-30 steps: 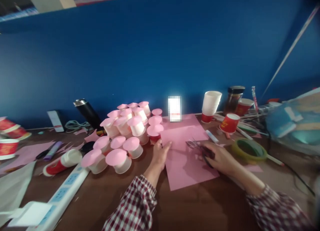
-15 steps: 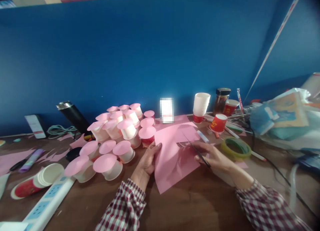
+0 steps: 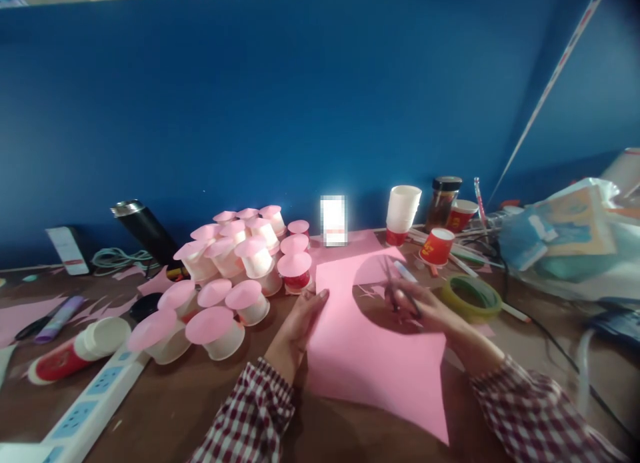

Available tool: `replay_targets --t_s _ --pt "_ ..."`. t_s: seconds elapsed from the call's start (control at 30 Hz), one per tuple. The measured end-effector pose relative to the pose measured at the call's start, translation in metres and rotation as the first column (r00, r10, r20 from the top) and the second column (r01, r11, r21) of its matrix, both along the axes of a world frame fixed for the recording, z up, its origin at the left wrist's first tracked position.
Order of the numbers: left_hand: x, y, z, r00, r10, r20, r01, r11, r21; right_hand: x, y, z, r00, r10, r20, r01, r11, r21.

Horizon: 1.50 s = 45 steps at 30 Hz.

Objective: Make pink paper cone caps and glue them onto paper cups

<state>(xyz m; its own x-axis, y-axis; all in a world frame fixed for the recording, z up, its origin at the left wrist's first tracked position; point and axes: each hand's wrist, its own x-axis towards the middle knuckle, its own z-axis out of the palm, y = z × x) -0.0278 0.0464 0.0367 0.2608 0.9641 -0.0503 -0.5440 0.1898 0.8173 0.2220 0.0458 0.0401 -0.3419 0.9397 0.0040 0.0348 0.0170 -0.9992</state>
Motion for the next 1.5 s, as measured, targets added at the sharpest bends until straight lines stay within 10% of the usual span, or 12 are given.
replay_targets --t_s 0.37,0.57,0.8,1.5 --pt "0.009 0.006 -0.009 0.957 0.285 -0.052 -0.287 0.958 -0.017 -0.009 -0.014 0.015 0.986 0.076 0.151 -0.064 0.994 -0.084" --pt "0.01 0.006 -0.009 0.987 0.151 -0.055 -0.154 0.987 -0.047 -0.014 -0.015 0.006 0.994 0.079 0.075 -0.069 0.99 -0.127" --pt "0.012 0.009 -0.013 0.928 0.313 -0.201 -0.319 0.948 0.005 -0.02 -0.015 0.013 0.96 0.178 0.216 -0.177 0.984 -0.026" --pt "0.019 0.006 -0.018 0.913 0.238 -0.331 -0.22 0.971 0.091 -0.021 -0.009 0.009 0.952 0.172 0.255 -0.183 0.983 0.017"
